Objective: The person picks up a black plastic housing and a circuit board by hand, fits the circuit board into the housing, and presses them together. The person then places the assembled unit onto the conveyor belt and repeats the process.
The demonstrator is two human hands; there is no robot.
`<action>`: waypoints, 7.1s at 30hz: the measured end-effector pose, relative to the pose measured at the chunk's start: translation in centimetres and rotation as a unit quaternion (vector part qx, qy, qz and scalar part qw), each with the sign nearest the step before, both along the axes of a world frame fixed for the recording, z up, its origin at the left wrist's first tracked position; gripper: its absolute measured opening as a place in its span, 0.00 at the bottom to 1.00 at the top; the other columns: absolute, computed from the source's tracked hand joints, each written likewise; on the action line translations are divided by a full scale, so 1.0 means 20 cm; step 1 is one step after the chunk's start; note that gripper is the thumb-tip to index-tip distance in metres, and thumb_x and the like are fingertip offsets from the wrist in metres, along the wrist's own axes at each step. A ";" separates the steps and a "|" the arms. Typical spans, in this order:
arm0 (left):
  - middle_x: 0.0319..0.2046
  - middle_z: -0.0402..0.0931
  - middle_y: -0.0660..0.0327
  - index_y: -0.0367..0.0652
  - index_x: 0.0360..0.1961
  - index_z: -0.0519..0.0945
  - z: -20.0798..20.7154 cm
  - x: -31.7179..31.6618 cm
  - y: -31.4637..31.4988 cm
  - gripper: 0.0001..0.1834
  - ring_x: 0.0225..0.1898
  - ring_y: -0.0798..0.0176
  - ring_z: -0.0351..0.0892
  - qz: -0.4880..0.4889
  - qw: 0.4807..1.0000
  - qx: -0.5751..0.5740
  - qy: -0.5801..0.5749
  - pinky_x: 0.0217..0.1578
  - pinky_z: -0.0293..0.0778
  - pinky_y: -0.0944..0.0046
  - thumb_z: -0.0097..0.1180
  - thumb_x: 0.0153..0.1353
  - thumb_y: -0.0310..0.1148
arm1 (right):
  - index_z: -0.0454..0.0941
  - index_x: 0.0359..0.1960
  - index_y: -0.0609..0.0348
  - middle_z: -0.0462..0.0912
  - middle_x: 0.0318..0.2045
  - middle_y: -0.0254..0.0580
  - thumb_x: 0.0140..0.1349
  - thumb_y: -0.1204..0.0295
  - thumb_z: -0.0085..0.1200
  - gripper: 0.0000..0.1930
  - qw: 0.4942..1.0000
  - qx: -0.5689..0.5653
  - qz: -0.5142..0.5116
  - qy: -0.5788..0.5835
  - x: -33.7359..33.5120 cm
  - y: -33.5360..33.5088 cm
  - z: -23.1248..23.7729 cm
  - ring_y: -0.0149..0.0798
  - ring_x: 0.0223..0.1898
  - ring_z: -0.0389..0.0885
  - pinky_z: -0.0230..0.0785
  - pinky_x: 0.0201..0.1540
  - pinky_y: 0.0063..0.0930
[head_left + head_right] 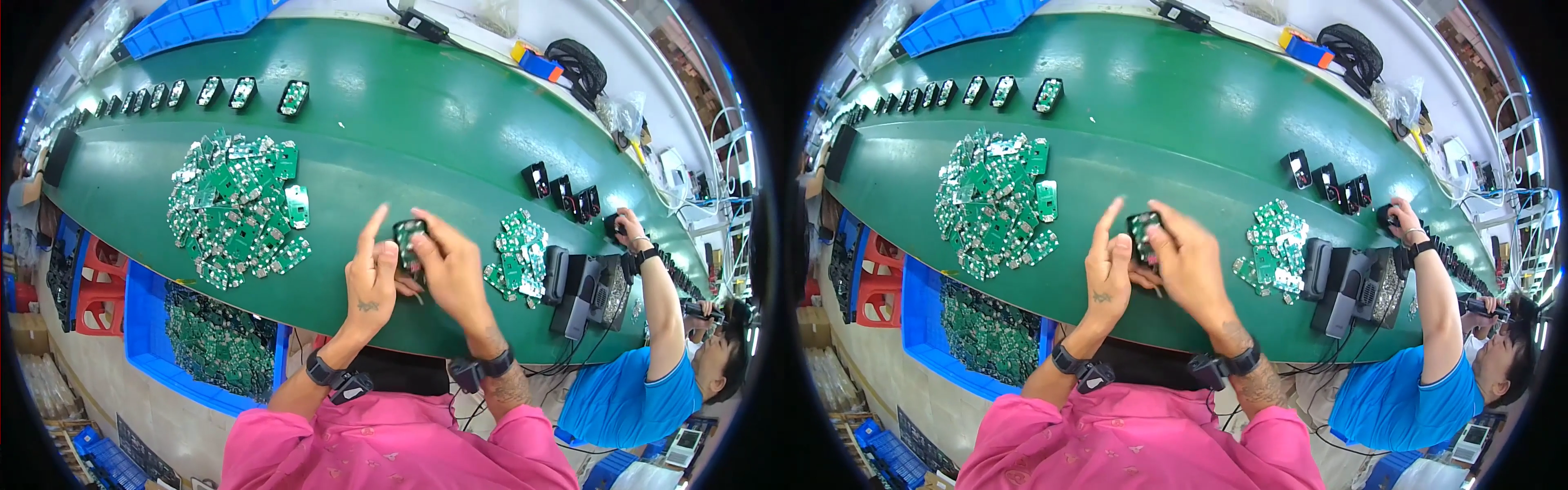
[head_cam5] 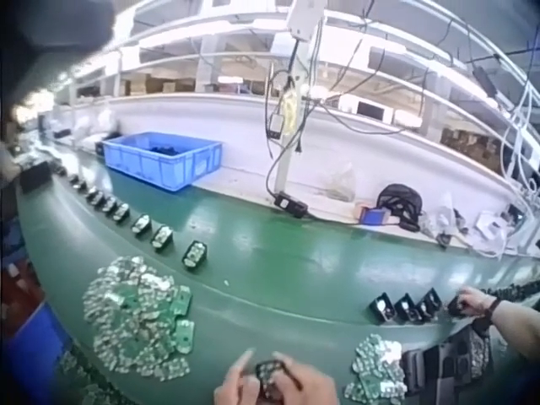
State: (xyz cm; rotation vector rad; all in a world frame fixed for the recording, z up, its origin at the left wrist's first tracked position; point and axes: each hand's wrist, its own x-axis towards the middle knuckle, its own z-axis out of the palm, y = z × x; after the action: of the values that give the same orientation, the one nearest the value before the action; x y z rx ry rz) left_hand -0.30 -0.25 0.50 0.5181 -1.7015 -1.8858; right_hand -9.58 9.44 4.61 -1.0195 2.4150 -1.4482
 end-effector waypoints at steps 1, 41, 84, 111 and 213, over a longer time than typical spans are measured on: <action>0.40 0.81 0.51 0.37 0.65 0.65 0.05 -0.01 0.02 0.23 0.23 0.67 0.82 -0.002 0.996 0.082 0.021 0.20 0.79 0.69 0.48 0.73 0.37 | 0.78 0.55 0.62 0.84 0.36 0.46 0.66 0.77 0.53 0.16 0.999 0.009 -0.034 0.034 -0.08 0.00 -0.01 0.32 0.37 0.84 0.77 0.37 0.31; 0.40 0.79 0.55 0.32 0.46 0.74 0.01 0.00 0.05 0.12 0.27 0.70 0.83 -0.077 0.996 0.034 -0.032 0.25 0.79 0.73 0.59 0.64 0.26 | 0.74 0.50 0.66 0.85 0.33 0.53 0.46 0.62 0.70 0.31 0.895 0.357 -0.178 0.201 -1.01 0.39 0.11 0.58 0.39 0.81 0.74 0.46 0.48; 0.32 0.78 0.59 0.31 0.54 0.77 0.03 0.05 0.04 0.34 0.26 0.72 0.79 -0.186 0.982 -0.006 -0.010 0.26 0.77 0.72 0.72 0.54 0.46 | 0.81 0.47 0.64 0.83 0.33 0.33 0.61 0.74 0.62 0.13 0.982 -0.002 -0.160 -0.096 -0.24 0.45 0.16 0.23 0.29 0.77 0.68 0.30 0.17; 0.55 0.71 0.58 0.42 0.67 0.64 0.18 0.02 0.09 0.40 0.54 0.65 0.74 -0.287 0.920 0.264 -0.041 0.51 0.78 0.65 0.66 0.53 0.21 | 0.86 0.50 0.52 0.64 0.36 0.32 0.54 0.88 0.61 0.23 0.999 -0.017 0.015 -0.035 0.12 0.49 0.05 0.27 0.33 0.69 0.65 0.34 0.19; 0.57 0.73 0.47 0.38 0.68 0.62 0.21 0.12 0.07 0.34 0.44 0.62 0.84 -0.201 0.962 0.130 -0.133 0.38 0.85 0.69 0.55 0.60 0.15 | 0.79 0.38 0.67 0.82 0.24 0.37 0.65 0.75 0.58 0.06 0.986 0.023 -0.118 -0.111 0.24 0.37 0.08 0.27 0.25 0.79 0.71 0.26 0.25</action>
State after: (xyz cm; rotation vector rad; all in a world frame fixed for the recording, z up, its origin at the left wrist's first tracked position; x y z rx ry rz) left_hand 2.19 1.13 4.62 0.5807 -1.8445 -2.4486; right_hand -4.78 16.76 6.21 -0.5417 2.4550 -1.4769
